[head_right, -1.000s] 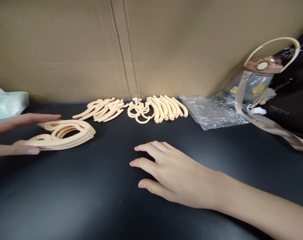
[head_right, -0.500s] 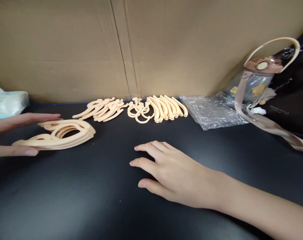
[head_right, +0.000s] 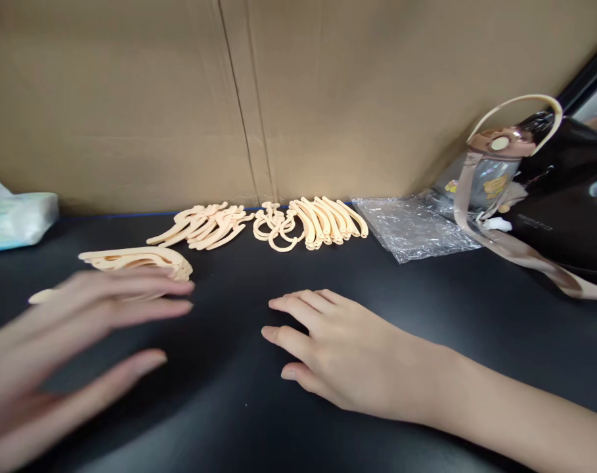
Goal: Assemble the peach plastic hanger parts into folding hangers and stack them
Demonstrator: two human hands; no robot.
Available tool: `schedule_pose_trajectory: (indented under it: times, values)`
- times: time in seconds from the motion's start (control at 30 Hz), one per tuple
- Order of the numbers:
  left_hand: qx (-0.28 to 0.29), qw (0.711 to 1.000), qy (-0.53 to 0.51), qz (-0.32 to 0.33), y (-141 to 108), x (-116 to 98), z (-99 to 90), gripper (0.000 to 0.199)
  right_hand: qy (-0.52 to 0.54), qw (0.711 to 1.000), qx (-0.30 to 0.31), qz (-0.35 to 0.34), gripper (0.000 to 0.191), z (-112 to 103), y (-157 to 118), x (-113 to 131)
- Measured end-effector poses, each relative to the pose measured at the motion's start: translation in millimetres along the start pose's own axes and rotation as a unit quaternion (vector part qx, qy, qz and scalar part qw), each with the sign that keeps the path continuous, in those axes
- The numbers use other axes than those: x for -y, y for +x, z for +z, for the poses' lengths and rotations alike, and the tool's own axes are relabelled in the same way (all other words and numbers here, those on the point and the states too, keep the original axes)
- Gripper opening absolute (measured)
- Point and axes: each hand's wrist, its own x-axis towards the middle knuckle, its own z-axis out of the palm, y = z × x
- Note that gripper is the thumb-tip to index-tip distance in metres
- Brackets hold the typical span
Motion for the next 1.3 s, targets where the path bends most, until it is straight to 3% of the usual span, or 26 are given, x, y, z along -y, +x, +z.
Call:
schedule_pose_trajectory:
  times: [0.07, 0.17, 0.3, 0.43, 0.6, 0.73, 0.87, 1.3]
  values:
    - [-0.008, 0.994, 0.027, 0.105, -1.0, -15.7, 16.0, 0.052, -0.034, 0.999, -0.011, -0.008, 0.038, 4.3, -0.6, 4.6]
    - [0.007, 0.988, 0.013, 0.151, 0.6, -26.8, 28.8, 0.045, -0.085, 0.996, -0.029, -0.012, 0.040, 11.9, -1.1, 12.7]
    - [0.031, 0.988, 0.006, 0.148, 3.3, -30.5, 30.8, 0.035, -0.123, 0.991, -0.038, -0.032, 0.040, 10.2, 3.1, 11.9]
    - [0.048, 0.985, 0.025, 0.163, 4.2, -30.8, 27.8, 0.035, -0.107, 0.992, -0.003, -0.063, 0.026, -16.0, 26.4, -13.4]
    - [0.072, 0.982, 0.031, 0.173, 6.7, -28.0, 24.0, 0.037, -0.167, 0.984, -0.037, -0.042, 0.022, -43.5, 92.4, -56.7]
    - [0.086, 0.980, 0.022, 0.176, 7.6, -26.4, 21.3, 0.038, -0.227, 0.974, -0.013, -0.022, 0.025, -37.4, 149.9, -81.9]
    - [0.091, 0.981, 0.015, 0.171, 6.9, -26.5, 20.1, 0.037, -0.231, 0.973, 0.002, -0.010, 0.026, -23.1, 185.2, -93.4]
    - [0.102, 0.980, 0.012, 0.170, 8.1, -26.8, 21.1, 0.039, -0.241, 0.970, 0.030, -0.018, 0.021, -14.8, 203.4, -91.4]
